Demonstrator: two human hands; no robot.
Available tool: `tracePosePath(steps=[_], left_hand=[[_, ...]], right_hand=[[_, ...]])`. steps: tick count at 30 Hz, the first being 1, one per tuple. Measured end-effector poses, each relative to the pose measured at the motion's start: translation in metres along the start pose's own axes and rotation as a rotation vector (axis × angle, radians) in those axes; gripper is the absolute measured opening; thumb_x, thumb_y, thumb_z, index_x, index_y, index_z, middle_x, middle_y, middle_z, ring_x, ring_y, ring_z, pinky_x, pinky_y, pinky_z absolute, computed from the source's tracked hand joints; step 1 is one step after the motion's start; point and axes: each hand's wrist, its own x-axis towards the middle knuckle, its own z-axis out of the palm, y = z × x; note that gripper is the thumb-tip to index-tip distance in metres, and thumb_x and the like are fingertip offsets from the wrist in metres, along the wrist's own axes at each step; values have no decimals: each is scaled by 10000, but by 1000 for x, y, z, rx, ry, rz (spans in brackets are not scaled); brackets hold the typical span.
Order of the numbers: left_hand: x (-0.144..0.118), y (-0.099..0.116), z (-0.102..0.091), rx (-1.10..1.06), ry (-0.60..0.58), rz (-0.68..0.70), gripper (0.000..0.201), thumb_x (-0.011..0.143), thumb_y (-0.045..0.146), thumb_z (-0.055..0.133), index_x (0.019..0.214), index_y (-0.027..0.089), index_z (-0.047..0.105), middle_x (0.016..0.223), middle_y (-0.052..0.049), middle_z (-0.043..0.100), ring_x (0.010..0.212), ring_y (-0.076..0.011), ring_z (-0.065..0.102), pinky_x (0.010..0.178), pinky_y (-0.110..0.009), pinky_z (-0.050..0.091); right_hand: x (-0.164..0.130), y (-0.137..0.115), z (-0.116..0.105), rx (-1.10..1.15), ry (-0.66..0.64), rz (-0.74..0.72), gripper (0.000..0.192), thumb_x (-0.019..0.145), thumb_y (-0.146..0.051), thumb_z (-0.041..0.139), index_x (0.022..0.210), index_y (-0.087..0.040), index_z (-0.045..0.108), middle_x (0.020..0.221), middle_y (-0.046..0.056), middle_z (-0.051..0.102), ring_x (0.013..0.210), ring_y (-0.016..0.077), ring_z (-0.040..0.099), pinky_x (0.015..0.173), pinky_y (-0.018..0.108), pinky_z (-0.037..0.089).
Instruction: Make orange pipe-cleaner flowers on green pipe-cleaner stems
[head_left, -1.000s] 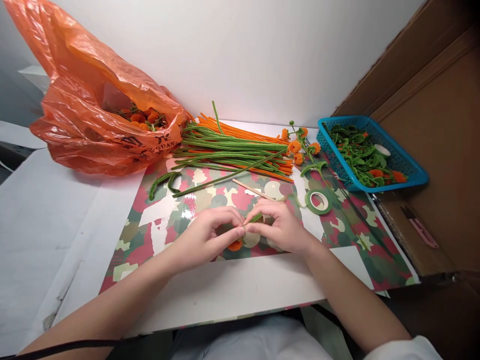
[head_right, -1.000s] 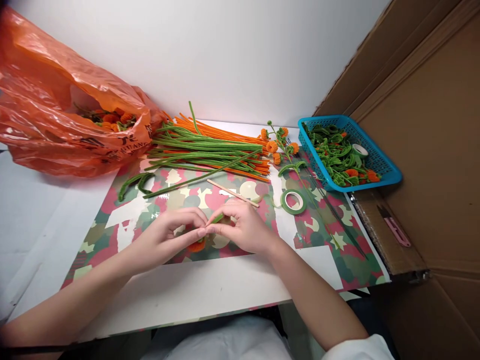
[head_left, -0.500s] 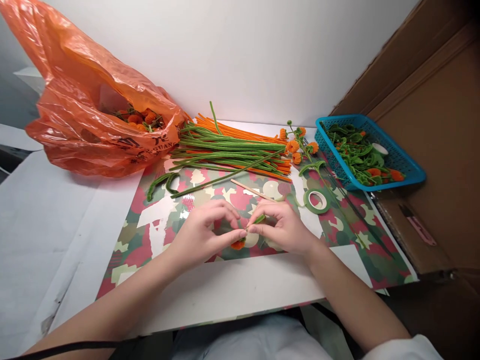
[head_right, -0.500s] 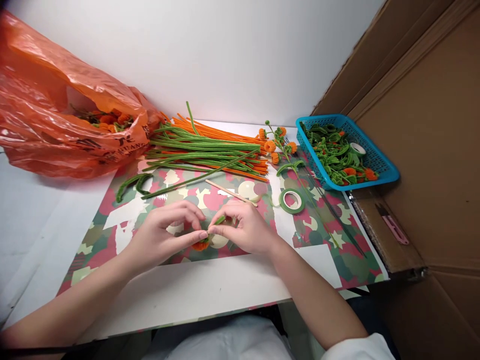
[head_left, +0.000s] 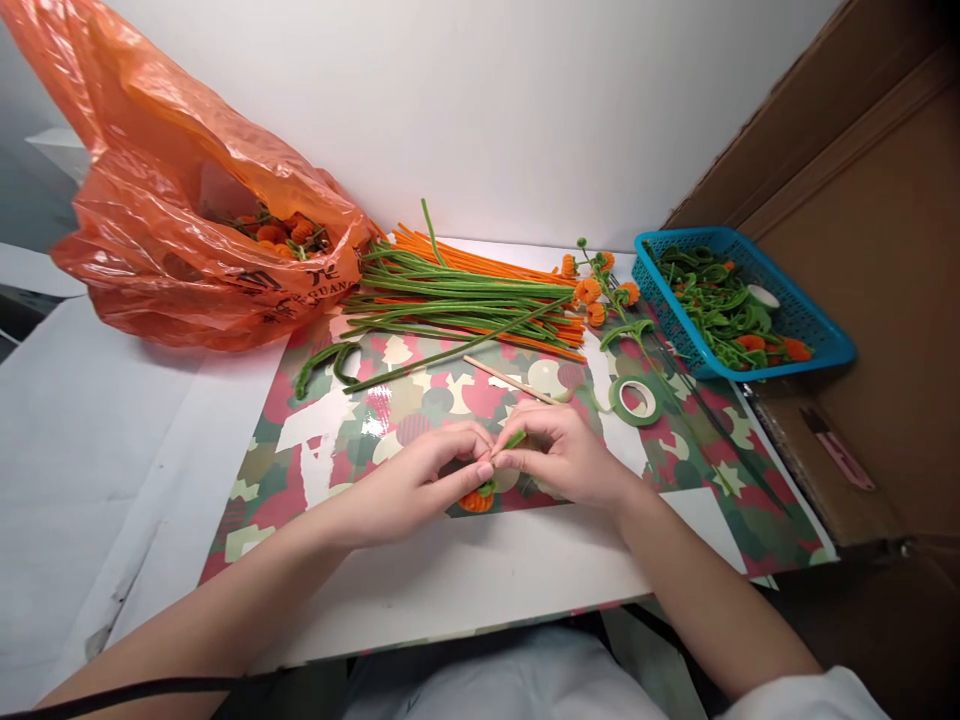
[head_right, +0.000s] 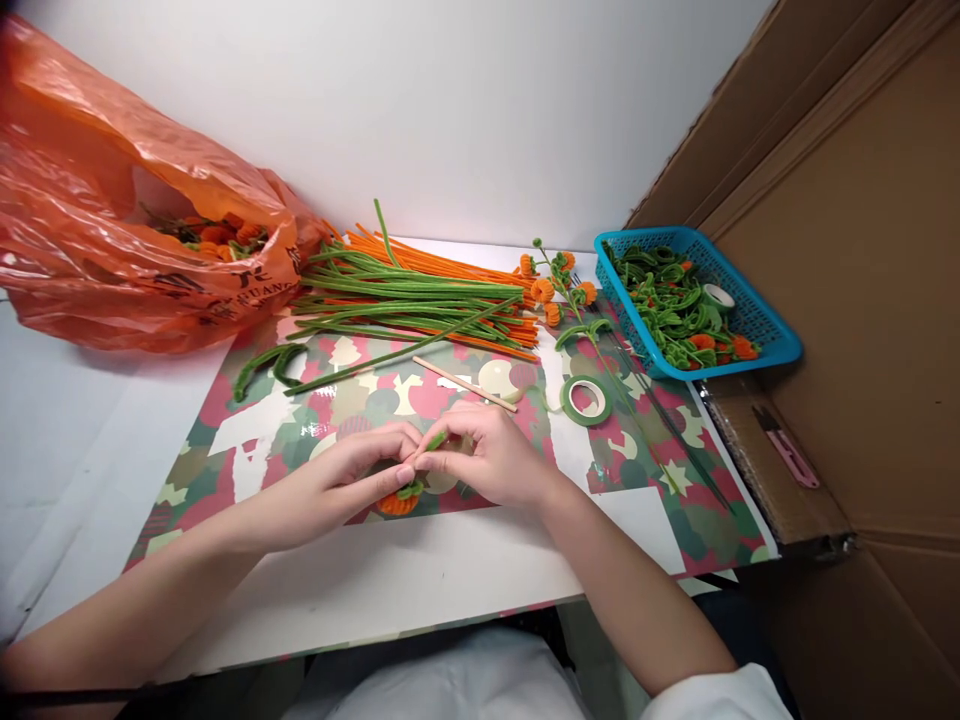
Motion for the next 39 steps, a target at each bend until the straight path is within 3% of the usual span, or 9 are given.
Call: tracePosePath(steps=[6, 11, 16, 21, 23, 27, 32, 35, 39], left_hand=[[-1, 1, -5, -259, -137, -96, 293, 945, 376, 481, 756, 156, 526, 844, 3, 478, 705, -103, 430, 615, -220, 358], [-1, -2, -5, -361, -157, -180, 335, 896, 431, 554, 713, 155, 503, 793, 14, 440, 657, -95, 377, 548, -217, 300], [-1, -3, -3, -346, -72, -165, 381, 887, 475, 541, 681, 156, 516, 784, -3, 474, 670, -108, 434, 565, -226, 367], [-2, 1, 1, -140, 132, -108, 306, 838, 400, 635, 663, 156, 579, 786, -24, 588, 697, -129, 525, 602, -243, 414], [-2, 2, 1, -107, 149, -107, 306, 845, 391, 630, 655, 153, 600, 762, -25, 603, 697, -132, 542, 615, -247, 424], [-2, -1, -5, -199, -22, -143, 304, 860, 408, 604, 711, 147, 645, 804, -37, 606, 727, -140, 556, 612, -243, 442], [-3, 1, -10, -257, -152, -147, 317, 882, 412, 568, 755, 140, 670, 827, -45, 603, 724, -135, 552, 596, -233, 437], [-3, 5, -7, -211, -77, -132, 341, 875, 426, 570, 687, 147, 624, 788, -29, 588, 676, -120, 529, 564, -221, 426], [-2, 6, 0, 17, 136, -96, 264, 832, 385, 639, 702, 156, 635, 751, -20, 623, 648, -121, 542, 553, -223, 422]], right_hand=[[-2, -2, -7, 2, -82, -89, 45, 795, -138, 722, 822, -173, 725, 685, 0, 651, 667, 123, 543, 686, 271, 441], [-2, -1, -5, 23, -80, -56, 17, 795, -161, 725, 794, -177, 720, 685, 5, 651, 672, 131, 550, 668, 273, 447], [-2, -2, -4, 13, -68, 11, 40, 822, -206, 690, 794, -185, 709, 691, 9, 637, 679, 136, 537, 629, 261, 439], [-1, -3, -2, -61, -20, 18, 70, 832, -222, 677, 783, -184, 709, 681, 10, 623, 690, 143, 527, 643, 271, 429], [-1, -2, -2, -88, -13, -18, 83, 835, -235, 682, 779, -183, 714, 664, 8, 630, 685, 145, 531, 693, 296, 435], [0, -1, -3, -68, -16, -96, 81, 828, -254, 706, 781, -190, 722, 640, -2, 653, 650, 139, 546, 753, 329, 438], [-1, -3, -1, 0, -31, -90, 94, 810, -265, 728, 754, -191, 715, 644, 3, 658, 653, 140, 535, 695, 304, 438], [-1, -4, 2, -12, -20, -19, 118, 822, -269, 709, 736, -189, 706, 637, 4, 644, 663, 143, 514, 663, 289, 426], [0, -3, 6, -109, 24, -37, 100, 831, -226, 694, 737, -191, 700, 642, -8, 637, 667, 137, 492, 726, 306, 409]])
